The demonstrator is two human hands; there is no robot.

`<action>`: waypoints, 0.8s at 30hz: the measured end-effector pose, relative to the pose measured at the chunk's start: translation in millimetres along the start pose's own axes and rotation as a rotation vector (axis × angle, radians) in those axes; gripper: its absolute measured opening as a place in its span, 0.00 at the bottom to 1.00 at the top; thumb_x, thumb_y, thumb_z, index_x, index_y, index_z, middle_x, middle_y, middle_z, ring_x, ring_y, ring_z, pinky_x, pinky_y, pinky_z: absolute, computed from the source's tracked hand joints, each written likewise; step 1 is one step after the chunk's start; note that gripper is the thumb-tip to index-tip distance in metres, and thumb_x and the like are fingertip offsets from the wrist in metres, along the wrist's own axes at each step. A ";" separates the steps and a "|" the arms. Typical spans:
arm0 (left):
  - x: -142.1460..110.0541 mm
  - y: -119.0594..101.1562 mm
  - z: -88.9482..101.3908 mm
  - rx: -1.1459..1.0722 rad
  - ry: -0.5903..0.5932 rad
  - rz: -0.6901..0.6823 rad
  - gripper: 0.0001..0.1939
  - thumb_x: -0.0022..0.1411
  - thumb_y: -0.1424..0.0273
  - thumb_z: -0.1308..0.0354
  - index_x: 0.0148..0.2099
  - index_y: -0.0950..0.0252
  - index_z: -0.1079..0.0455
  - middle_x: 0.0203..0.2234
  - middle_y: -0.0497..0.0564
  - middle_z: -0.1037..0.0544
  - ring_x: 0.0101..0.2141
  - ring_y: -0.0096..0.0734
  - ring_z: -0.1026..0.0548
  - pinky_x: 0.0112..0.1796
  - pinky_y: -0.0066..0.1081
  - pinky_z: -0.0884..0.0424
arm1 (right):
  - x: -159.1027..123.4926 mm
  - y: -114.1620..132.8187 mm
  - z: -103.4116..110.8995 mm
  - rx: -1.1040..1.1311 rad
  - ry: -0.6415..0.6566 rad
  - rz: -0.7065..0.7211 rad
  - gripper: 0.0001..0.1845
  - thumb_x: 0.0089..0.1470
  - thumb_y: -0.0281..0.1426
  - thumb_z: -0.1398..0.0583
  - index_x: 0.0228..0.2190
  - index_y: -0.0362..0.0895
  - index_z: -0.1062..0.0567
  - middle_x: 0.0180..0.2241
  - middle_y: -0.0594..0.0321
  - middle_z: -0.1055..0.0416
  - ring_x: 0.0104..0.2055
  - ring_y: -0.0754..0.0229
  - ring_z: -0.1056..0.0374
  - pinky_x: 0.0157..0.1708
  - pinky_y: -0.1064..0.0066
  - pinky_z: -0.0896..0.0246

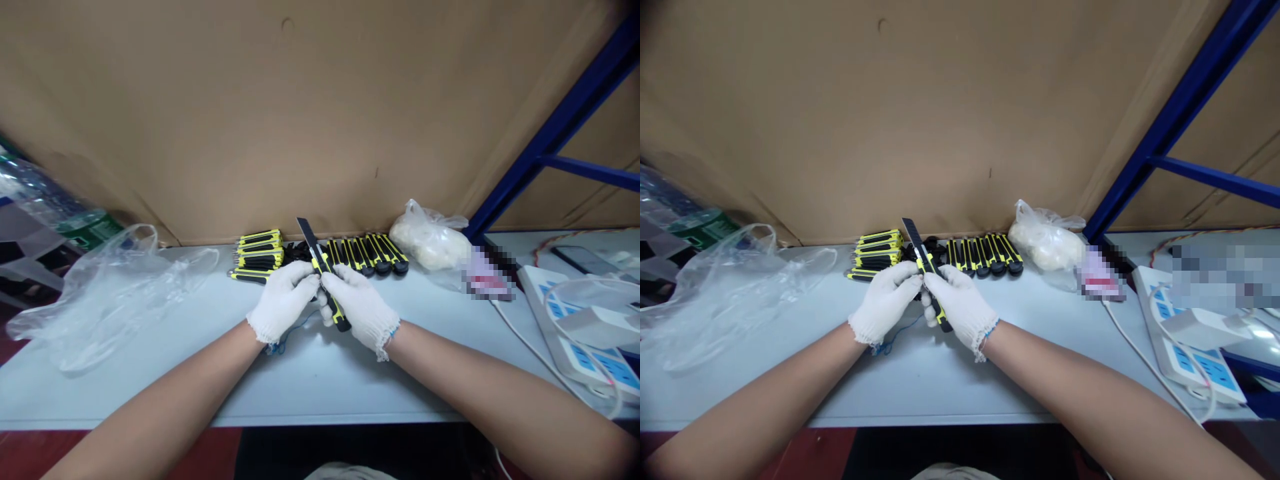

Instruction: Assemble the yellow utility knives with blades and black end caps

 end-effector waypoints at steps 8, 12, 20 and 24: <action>5.7 10.4 4.3 -0.108 -0.045 0.085 0.11 0.70 0.65 0.42 0.35 0.63 0.26 0.25 0.48 0.24 0.26 0.32 0.25 0.32 0.31 0.29 | -2.5 2.0 -4.7 0.003 0.023 0.043 0.08 0.61 0.34 0.37 0.40 0.45 0.27 0.31 0.65 0.26 0.23 0.65 0.29 0.23 0.74 0.35; 5.2 12.0 1.1 -0.184 -0.041 0.105 0.09 0.69 0.66 0.42 0.37 0.64 0.25 0.24 0.47 0.25 0.26 0.31 0.25 0.30 0.30 0.28 | -5.4 3.9 -6.4 0.000 0.009 0.049 0.06 0.59 0.32 0.38 0.40 0.45 0.27 0.31 0.65 0.26 0.25 0.64 0.30 0.26 0.72 0.34; 0.8 11.3 -1.4 -0.220 -0.123 0.088 0.08 0.66 0.69 0.43 0.44 0.63 0.24 0.28 0.47 0.24 0.30 0.32 0.25 0.34 0.31 0.27 | -5.9 10.4 -4.3 -0.104 -0.013 0.109 0.03 0.59 0.29 0.38 0.36 0.45 0.27 0.30 0.65 0.26 0.28 0.63 0.31 0.27 0.70 0.37; -2.6 5.9 -0.1 -0.134 -0.191 0.062 0.07 0.66 0.69 0.42 0.41 0.63 0.24 0.32 0.49 0.22 0.34 0.33 0.24 0.38 0.32 0.27 | -9.0 12.7 -5.3 -0.160 -0.045 0.111 0.04 0.62 0.30 0.39 0.34 0.46 0.30 0.25 0.68 0.29 0.24 0.64 0.35 0.24 0.71 0.41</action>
Point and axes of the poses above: each hand's wrist, its own x-axis towards the middle knuckle, its own z-axis out of the back of the hand, y = z × x, the point moved 5 cm from there along x, towards the middle knuckle
